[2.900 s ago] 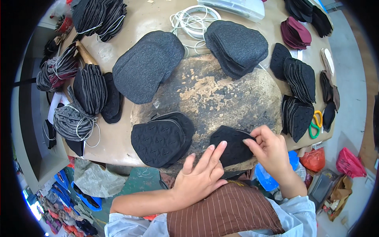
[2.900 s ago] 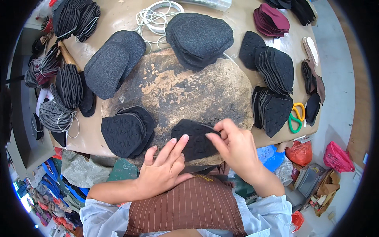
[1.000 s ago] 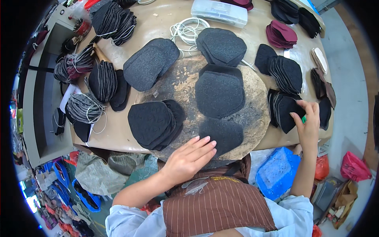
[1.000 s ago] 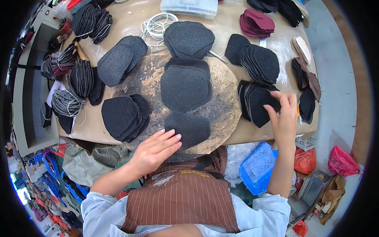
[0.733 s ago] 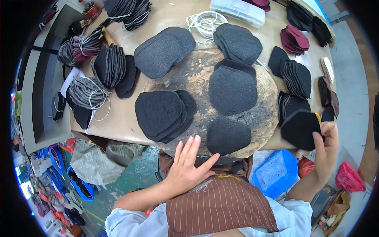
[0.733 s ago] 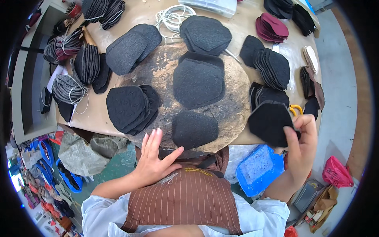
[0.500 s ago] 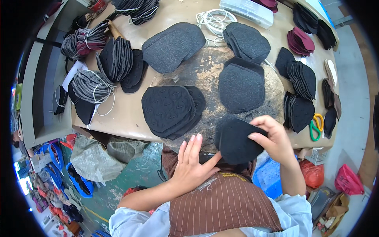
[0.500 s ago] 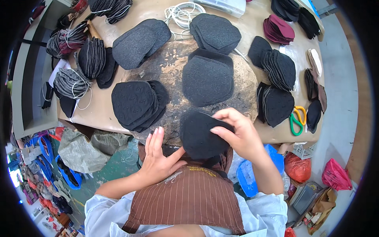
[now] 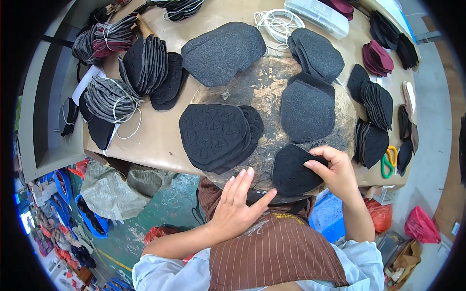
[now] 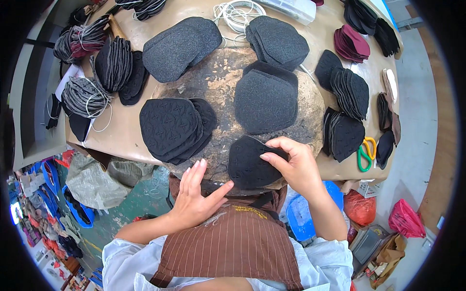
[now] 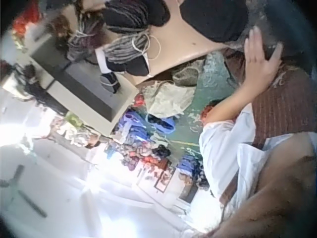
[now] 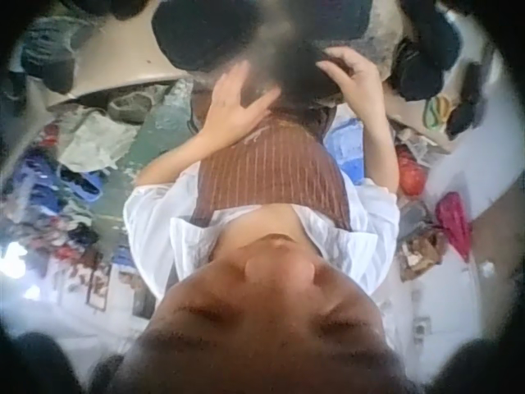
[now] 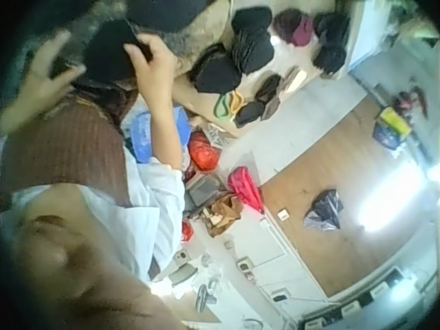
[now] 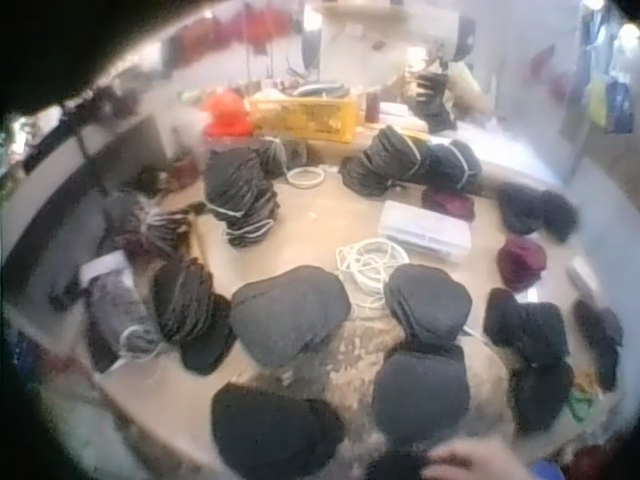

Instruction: The person repeatedly picks up small black fabric pieces from a table, aligns them, and stacks them into neat piles. They handle the pieces one at a time, occasionally adjusting the stacks and moving them to different positions on the table.

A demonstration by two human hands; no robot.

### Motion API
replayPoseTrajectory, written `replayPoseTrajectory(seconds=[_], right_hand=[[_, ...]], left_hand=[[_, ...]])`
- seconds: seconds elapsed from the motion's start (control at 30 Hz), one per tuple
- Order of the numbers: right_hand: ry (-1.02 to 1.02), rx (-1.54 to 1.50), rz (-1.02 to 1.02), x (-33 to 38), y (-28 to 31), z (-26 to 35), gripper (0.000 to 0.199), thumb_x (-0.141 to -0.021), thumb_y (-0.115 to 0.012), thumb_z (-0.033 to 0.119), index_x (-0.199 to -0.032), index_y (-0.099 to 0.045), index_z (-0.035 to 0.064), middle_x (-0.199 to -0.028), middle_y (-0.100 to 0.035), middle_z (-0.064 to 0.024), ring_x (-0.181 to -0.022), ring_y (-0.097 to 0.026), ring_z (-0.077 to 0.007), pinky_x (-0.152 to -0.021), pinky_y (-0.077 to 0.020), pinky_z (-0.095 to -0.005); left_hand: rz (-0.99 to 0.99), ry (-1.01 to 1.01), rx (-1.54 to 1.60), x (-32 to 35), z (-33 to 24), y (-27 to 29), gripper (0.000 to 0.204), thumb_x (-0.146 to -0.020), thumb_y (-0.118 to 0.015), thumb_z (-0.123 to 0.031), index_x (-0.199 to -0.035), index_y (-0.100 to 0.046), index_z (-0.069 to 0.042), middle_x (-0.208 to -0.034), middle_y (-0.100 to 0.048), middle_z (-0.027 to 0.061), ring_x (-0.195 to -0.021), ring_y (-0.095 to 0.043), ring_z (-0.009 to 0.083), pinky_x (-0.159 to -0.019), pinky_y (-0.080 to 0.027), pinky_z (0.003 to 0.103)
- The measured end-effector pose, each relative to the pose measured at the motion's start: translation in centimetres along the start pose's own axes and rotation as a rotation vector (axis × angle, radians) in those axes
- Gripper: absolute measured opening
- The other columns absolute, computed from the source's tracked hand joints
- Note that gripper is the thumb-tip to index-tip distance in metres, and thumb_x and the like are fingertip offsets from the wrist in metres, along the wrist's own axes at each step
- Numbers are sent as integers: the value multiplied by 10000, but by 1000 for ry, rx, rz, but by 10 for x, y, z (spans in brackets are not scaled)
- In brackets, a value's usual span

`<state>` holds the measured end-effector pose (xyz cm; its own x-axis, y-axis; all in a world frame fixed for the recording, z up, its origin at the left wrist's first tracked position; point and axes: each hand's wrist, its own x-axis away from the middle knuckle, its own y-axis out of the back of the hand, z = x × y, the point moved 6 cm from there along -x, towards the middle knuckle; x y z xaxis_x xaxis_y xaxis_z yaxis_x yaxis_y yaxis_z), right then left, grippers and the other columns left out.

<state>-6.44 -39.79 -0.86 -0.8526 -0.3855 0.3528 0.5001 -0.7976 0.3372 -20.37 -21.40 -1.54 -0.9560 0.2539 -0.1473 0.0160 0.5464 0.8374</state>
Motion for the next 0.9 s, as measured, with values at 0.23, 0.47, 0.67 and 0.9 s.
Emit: replayPoseTrajectory(seconds=[0.23,0.47,0.67,0.9], right_hand=[[10,61,-10,-2,0,4,204,-793,-728,67,-964,-657,-18,-839,-685,-76,-779,-621,-88,-696,-495,-253],[-4,96,-14,-2,1,9,202,-786,-730,77,-954,-659,-11,-845,-687,-100,-774,-658,-137,-673,-507,-273],[226,320,-126,29,14,36,162,-779,-721,60,-919,-665,1,-789,-665,-147,-664,-659,-248,-585,-512,-311],[-93,246,-62,9,21,10,192,-819,-707,107,-770,-541,25,-644,-607,-107,-529,-609,-178,-492,-454,-293]], left_hand=[[-32,-60,111,-2,-3,10,547,-767,-709,-236,-1269,-537,-105,-1387,-395,233,-1265,-439,336,-1047,-301,500],[225,-173,-151,-37,-22,-3,686,-813,-603,-415,-1369,-427,-55,-1471,-362,122,-1354,-356,224,-1092,-194,494],[288,-167,-365,-43,-28,-6,805,-727,-624,-576,-1347,-475,-84,-1472,-362,112,-1315,-375,242,-1073,-175,473],[140,24,91,-91,-22,9,690,-744,-670,-519,-1292,-525,-124,-1410,-393,194,-1083,-479,303,-920,-304,441]])
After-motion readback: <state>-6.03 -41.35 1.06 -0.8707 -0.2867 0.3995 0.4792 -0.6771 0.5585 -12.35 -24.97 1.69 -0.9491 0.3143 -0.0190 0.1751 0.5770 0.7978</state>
